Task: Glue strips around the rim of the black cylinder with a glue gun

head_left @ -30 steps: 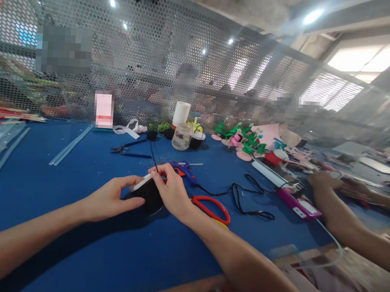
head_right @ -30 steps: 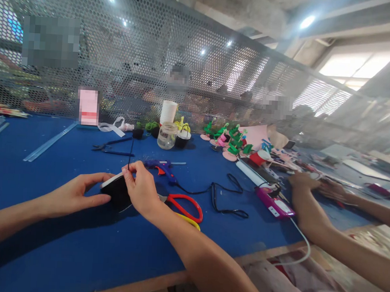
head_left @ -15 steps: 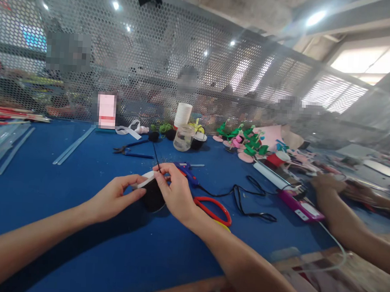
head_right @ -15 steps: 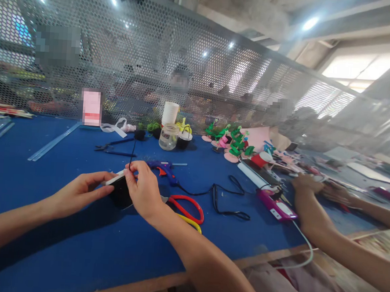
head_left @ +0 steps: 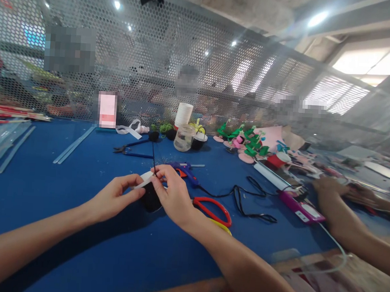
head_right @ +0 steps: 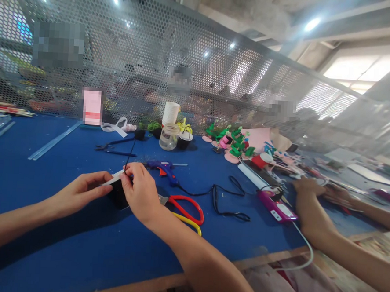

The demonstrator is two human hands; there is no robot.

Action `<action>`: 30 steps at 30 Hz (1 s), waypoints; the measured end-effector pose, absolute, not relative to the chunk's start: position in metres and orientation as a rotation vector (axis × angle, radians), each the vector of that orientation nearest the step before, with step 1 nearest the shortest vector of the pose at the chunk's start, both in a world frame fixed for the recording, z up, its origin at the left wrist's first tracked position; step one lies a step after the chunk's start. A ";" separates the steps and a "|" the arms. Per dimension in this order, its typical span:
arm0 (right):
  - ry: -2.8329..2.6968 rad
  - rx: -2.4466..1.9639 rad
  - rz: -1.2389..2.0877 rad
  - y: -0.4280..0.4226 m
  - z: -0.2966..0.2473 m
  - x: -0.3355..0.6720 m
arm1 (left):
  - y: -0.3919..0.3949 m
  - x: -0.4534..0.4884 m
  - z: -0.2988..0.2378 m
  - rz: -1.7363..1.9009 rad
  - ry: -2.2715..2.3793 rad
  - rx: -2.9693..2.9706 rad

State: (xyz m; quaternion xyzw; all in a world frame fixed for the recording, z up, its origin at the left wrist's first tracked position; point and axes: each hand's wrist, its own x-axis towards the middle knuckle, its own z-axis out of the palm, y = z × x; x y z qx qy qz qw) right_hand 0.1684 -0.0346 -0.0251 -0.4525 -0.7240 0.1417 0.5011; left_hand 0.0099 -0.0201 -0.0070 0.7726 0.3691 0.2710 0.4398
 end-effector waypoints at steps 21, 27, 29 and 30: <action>-1.645 -1.056 0.839 -0.027 0.000 0.171 | -0.024 0.011 -0.003 0.680 0.914 1.779; -2.018 -0.978 0.750 -0.009 0.011 0.157 | -0.025 0.011 -0.011 0.672 0.864 1.745; -2.096 -1.077 0.666 -0.002 0.013 0.163 | -0.026 0.011 -0.011 0.664 0.812 1.764; -2.083 -1.183 0.606 0.002 0.013 0.169 | -0.026 0.011 -0.011 0.670 0.783 1.771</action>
